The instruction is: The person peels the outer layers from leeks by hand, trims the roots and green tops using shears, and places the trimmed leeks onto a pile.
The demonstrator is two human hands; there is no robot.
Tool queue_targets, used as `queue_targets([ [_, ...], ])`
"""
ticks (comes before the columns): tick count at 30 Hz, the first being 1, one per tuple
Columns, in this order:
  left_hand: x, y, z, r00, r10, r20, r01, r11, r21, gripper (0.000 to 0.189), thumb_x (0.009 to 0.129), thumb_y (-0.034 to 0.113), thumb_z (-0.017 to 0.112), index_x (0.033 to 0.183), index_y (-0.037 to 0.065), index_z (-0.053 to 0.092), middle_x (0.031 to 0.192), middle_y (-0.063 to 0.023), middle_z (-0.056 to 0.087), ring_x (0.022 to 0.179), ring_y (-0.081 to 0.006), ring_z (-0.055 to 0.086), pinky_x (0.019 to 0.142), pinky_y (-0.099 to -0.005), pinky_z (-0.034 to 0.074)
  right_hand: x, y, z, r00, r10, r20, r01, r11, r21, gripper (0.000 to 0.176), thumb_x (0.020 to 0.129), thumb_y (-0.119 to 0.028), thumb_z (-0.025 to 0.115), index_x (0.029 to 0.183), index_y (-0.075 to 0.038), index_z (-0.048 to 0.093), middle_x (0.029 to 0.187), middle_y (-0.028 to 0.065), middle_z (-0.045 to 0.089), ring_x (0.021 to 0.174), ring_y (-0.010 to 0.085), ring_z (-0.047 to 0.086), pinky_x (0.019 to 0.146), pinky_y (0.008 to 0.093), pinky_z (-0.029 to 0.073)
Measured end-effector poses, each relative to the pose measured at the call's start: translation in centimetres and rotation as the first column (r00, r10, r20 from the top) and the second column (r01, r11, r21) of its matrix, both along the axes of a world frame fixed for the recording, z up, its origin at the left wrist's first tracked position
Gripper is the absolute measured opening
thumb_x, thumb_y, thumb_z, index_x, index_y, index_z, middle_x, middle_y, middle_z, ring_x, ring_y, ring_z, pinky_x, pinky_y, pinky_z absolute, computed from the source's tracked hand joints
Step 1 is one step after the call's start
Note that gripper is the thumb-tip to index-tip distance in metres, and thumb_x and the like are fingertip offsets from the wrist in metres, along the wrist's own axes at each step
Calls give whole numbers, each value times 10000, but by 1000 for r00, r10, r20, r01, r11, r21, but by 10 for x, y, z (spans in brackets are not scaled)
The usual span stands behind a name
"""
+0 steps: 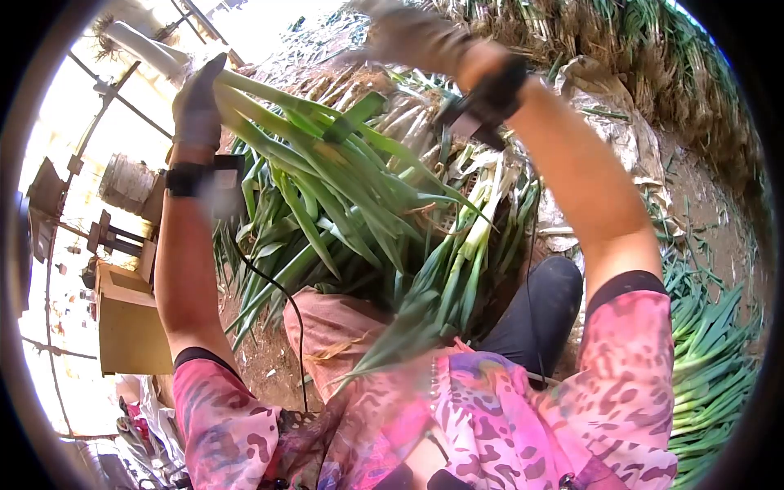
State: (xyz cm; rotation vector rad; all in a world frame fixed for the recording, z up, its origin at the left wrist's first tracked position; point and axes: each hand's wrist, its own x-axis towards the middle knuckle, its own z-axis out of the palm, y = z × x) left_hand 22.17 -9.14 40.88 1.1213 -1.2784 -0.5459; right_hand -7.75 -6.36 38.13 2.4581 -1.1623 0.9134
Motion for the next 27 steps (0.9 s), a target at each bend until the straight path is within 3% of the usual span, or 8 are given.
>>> queue_targets([
  [3, 7, -7, -3, 995, -60, 81, 72, 986, -148, 327, 881, 290, 712, 1055, 18, 760, 959, -75, 718, 874, -164, 644, 825, -305, 501, 30, 22, -35, 978, 103, -180, -65, 977, 205, 456, 964, -441, 603, 1229, -69, 604, 1085, 114, 700, 988, 269, 693, 853, 370, 563],
  [6, 20, -12, 11, 990, -135, -48, 132, 989, -63, 379, 955, 318, 619, 1223, 59, 687, 1081, -75, 659, 966, -195, 627, 899, -319, 484, 0, 41, -106, 969, 243, 44, -243, 911, 333, 276, 977, -326, 574, 1092, -81, 629, 926, 83, 708, 842, 254, 715, 694, 353, 566],
  [9, 84, -47, 35, 930, -103, 352, 203, 944, -261, 392, 955, 301, 621, 1227, 20, 636, 1047, -85, 649, 937, -200, 631, 833, -326, 507, -31, 70, -179, 954, 240, 180, -287, 902, 322, 163, 960, -227, 568, 965, -84, 648, 783, 67, 705, 715, 257, 726, 565, 336, 558],
  [12, 153, -74, 65, 743, -36, 668, 271, 930, -250, 386, 958, 95, 524, 1329, -8, 547, 1166, -138, 647, 1041, -212, 627, 923, -317, 499, -52, 149, -270, 853, 191, -486, 112, 842, 528, 163, 899, -234, 607, 901, -91, 685, 796, 92, 716, 762, 287, 729, 604, 375, 563],
  [14, 161, -68, 88, 798, -254, 546, 309, 951, -8, 437, 950, -18, 474, 1385, -14, 506, 1204, -157, 649, 1078, -214, 628, 942, -311, 505, -55, 202, -274, 689, 485, -539, 253, 535, 806, 215, 870, -291, 620, 897, -104, 723, 870, 104, 732, 837, 306, 726, 688, 420, 568],
  [18, 134, -52, 102, 810, -321, 491, 360, 933, 16, 459, 957, 200, 538, 1361, -17, 526, 1126, -172, 683, 962, -208, 663, 851, -294, 522, -58, 189, -258, 825, 300, -479, 233, 591, 772, 290, 879, -368, 618, 985, -119, 720, 894, 140, 720, 879, 329, 708, 752, 421, 562],
  [21, 89, -46, 85, 800, -423, 426, 502, 861, -88, 497, 976, 250, 598, 1396, -6, 524, 1071, -115, 686, 958, -192, 660, 810, -275, 518, -60, 144, -176, 937, 144, 317, -300, 797, 524, 546, 880, -469, 670, 1201, -33, 603, 1112, 214, 672, 1019, 312, 685, 812, 436, 554],
  [27, -115, 80, 52, 606, -359, 710, 568, 820, -71, 465, 1017, 321, 561, 1373, 23, 524, 1131, -98, 668, 972, -216, 646, 903, -307, 510, 2, 140, -52, 476, 336, 813, -694, 711, 113, 559, 883, -435, 739, 1229, -18, 598, 1027, 93, 634, 932, 172, 609, 807, 330, 519],
])
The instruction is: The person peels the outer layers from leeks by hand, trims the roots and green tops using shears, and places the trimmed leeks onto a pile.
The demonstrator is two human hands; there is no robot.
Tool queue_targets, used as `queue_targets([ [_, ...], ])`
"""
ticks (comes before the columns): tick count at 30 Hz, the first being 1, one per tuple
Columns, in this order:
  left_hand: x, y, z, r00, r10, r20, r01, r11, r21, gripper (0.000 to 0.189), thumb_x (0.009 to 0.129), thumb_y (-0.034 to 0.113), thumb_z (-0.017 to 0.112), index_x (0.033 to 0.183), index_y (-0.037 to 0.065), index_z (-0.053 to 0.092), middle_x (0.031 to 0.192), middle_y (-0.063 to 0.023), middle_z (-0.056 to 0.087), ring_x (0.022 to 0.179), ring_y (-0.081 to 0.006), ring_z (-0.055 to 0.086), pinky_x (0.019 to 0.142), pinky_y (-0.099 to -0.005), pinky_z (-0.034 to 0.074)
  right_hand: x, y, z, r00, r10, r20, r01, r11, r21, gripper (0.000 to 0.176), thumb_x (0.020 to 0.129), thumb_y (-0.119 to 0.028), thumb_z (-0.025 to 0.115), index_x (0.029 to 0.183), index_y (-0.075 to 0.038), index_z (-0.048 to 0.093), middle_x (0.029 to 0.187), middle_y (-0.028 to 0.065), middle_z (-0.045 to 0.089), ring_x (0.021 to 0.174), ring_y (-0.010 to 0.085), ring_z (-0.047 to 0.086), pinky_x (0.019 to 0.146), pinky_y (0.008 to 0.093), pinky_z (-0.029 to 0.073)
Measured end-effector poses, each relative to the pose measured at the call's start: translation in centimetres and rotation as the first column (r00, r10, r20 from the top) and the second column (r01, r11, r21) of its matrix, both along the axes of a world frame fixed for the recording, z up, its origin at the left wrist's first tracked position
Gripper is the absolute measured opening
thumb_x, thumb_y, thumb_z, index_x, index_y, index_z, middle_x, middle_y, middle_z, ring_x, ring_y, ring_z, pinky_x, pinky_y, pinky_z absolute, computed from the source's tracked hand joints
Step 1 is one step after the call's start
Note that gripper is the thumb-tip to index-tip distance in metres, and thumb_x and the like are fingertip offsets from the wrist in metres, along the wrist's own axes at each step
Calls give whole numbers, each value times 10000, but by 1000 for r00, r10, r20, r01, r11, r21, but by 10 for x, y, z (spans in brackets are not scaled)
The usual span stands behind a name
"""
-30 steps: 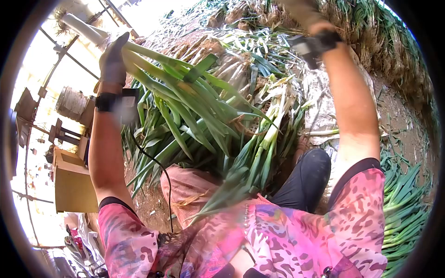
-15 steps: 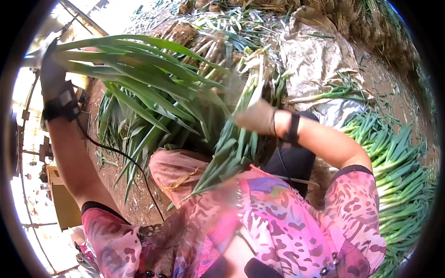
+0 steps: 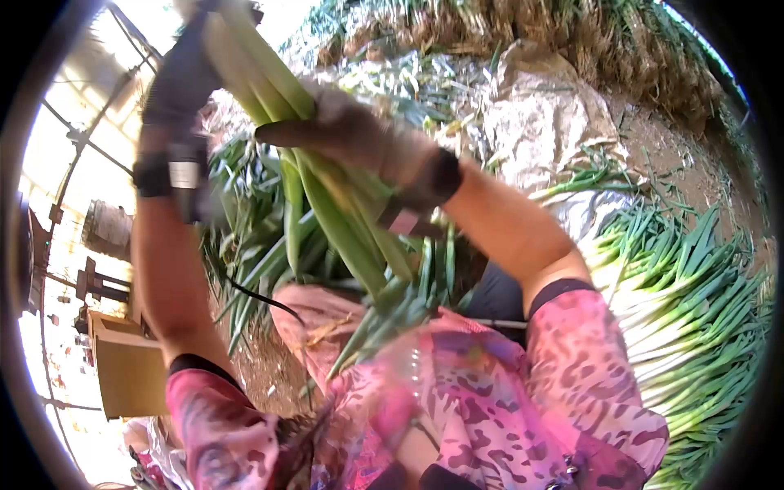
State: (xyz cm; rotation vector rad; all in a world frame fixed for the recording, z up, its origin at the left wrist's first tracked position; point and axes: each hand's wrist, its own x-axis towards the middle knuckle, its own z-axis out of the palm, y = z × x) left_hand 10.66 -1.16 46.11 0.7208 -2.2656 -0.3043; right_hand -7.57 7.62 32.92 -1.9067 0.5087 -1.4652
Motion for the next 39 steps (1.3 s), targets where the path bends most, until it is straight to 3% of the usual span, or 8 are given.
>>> queue_targets([
  [7, -55, 14, -68, 724, -58, -688, 616, 503, 606, 643, 1019, 589, 441, 1278, 14, 565, 1116, -106, 663, 1043, -199, 618, 966, -350, 486, -18, 23, -45, 997, -53, 52, 31, 929, 369, 361, 961, -350, 645, 1156, -47, 652, 910, 16, 639, 834, 99, 591, 742, 272, 502],
  [11, -75, 18, -105, 927, 33, -375, 293, 561, 774, 608, 986, 541, 564, 1234, -15, 568, 1013, -102, 656, 907, -187, 646, 811, -311, 544, -34, 37, -49, 990, -92, 103, 25, 854, 519, 364, 965, -366, 614, 1117, -36, 647, 912, 37, 648, 815, 105, 610, 710, 268, 511],
  [13, -82, 27, -121, 831, -20, -556, 518, 394, 759, 532, 949, 410, 682, 1242, -19, 570, 1031, -102, 666, 936, -195, 660, 821, -315, 554, -39, 34, -58, 979, -183, 86, 143, 928, 343, 387, 962, -384, 613, 1109, -27, 633, 918, 57, 658, 803, 114, 625, 692, 268, 514],
  [20, -79, 27, -156, 880, -73, -470, 463, 363, 809, 532, 880, 340, 775, 1224, -15, 578, 1048, -75, 671, 917, -175, 667, 808, -309, 561, -51, 4, -99, 843, -470, -260, 483, 875, -17, 488, 1015, -519, 493, 1131, -64, 624, 739, 104, 642, 668, 197, 653, 624, 364, 512],
  [27, -78, 38, -165, 843, 78, -532, 483, 321, 814, 425, 850, 231, 774, 1170, 7, 606, 1042, -67, 656, 929, -183, 654, 836, -326, 550, -87, -20, -73, 690, -723, -29, 681, 663, -311, 647, 977, -649, 467, 995, -20, 617, 637, 117, 594, 557, 220, 606, 515, 387, 474],
  [30, -80, 27, -173, 874, 51, -483, 438, 346, 830, 446, 835, 239, 776, 1163, -8, 603, 1014, -66, 655, 910, -179, 649, 808, -323, 545, -89, -22, -24, 711, -618, -335, 629, 772, -89, 637, 932, -656, 553, 876, -24, 612, 664, 96, 614, 552, 193, 580, 505, 348, 470],
  [37, -58, 15, -178, 854, 86, -512, 458, 343, 820, 429, 819, 272, 773, 1113, 1, 616, 958, -80, 642, 846, -203, 638, 770, -327, 550, -137, -53, -20, 681, -730, -64, 698, 620, 359, 277, 962, -362, 657, 904, -91, 658, 707, 9, 646, 575, 102, 572, 536, 258, 486],
  [39, -44, -8, -187, 870, 115, -479, 389, 437, 811, 431, 822, 267, 771, 1121, 3, 609, 957, -91, 642, 839, -205, 632, 759, -321, 547, -181, -80, -73, 665, -628, -404, 694, 720, 24, 160, 976, -198, 598, 1043, -60, 644, 804, 61, 680, 663, 140, 640, 623, 273, 549],
])
